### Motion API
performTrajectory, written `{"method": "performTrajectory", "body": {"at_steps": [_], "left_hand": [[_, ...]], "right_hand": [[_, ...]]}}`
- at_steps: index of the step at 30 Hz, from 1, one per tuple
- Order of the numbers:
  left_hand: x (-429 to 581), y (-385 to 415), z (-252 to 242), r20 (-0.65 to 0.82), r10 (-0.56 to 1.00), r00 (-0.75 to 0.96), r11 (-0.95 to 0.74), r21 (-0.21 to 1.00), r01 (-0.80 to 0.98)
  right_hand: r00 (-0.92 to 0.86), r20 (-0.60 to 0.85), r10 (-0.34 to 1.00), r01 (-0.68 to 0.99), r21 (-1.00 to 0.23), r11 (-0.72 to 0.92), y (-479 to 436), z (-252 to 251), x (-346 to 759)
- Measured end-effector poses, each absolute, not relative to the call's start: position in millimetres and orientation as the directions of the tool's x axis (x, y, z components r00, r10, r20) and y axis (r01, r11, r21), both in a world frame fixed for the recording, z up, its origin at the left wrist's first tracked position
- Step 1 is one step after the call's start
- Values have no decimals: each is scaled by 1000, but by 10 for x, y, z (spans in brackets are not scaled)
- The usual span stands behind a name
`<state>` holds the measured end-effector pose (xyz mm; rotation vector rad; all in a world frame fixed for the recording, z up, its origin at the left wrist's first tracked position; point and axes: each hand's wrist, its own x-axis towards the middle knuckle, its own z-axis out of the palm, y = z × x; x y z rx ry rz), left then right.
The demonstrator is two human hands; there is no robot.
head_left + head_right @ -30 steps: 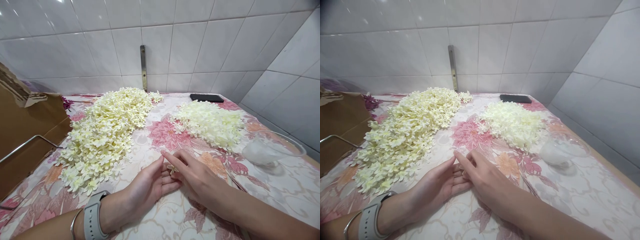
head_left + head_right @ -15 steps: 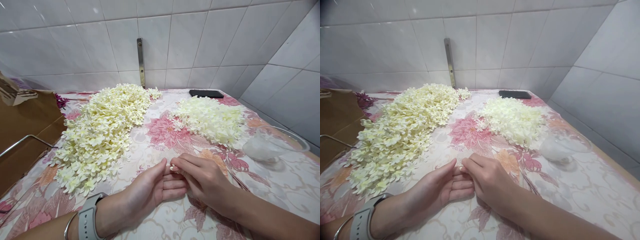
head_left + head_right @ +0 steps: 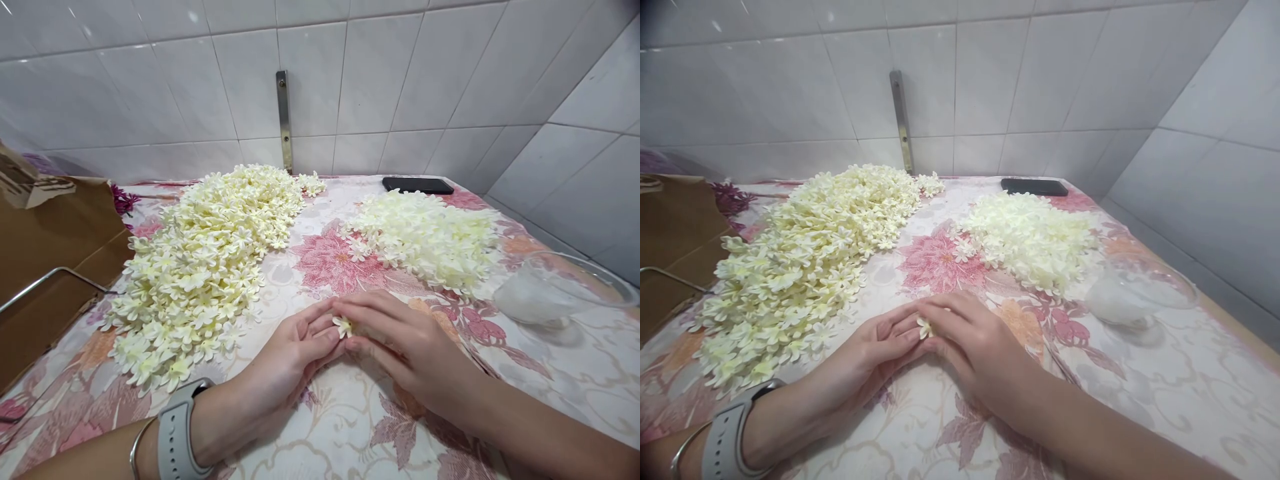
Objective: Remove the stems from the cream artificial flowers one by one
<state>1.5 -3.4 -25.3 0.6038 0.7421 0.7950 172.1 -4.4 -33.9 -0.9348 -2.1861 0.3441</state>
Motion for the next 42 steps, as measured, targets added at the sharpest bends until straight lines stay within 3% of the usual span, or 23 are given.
{"method": "performTrajectory", "body": {"at_steps": [3, 6, 9, 21, 28, 31, 35, 39, 42], "left_hand": [[1, -42, -275, -380, 828, 413, 545, 718, -432], [-5, -40, -289, -375, 859, 349, 502, 750, -430], [-7, -34, -302, -360, 881, 308, 461, 801, -382], [7, -80, -240, -296, 913, 282, 365, 900, -236], [-9, -109, -217, -163, 904, 395, 191, 981, -32], [-18, -94, -219, -19, 923, 383, -44, 987, 156], [-53, -54, -280, 227, 936, 270, -321, 865, 385], [-81, -26, -333, 195, 942, 273, -295, 870, 395], [-75, -20, -327, 161, 950, 269, -255, 895, 366]], "right_hand": [[-629, 557, 542, 531, -200, 823, -55, -356, 1702], [-723, 521, 454, 583, 106, 806, -78, -362, 1675], [-739, 500, 452, 626, 261, 735, -108, -392, 1639], [-648, 461, 607, 759, 317, 569, -183, -541, 1543], [-625, 393, 674, 780, 344, 523, -232, -462, 1512], [-644, 332, 690, 765, 245, 596, -199, -445, 1580], [-519, 380, 765, 753, -220, 620, -92, -367, 1723], [-463, 206, 862, 650, -583, 488, -27, -253, 1774], [-462, 188, 867, 562, -693, 450, -7, -213, 1763]]}}
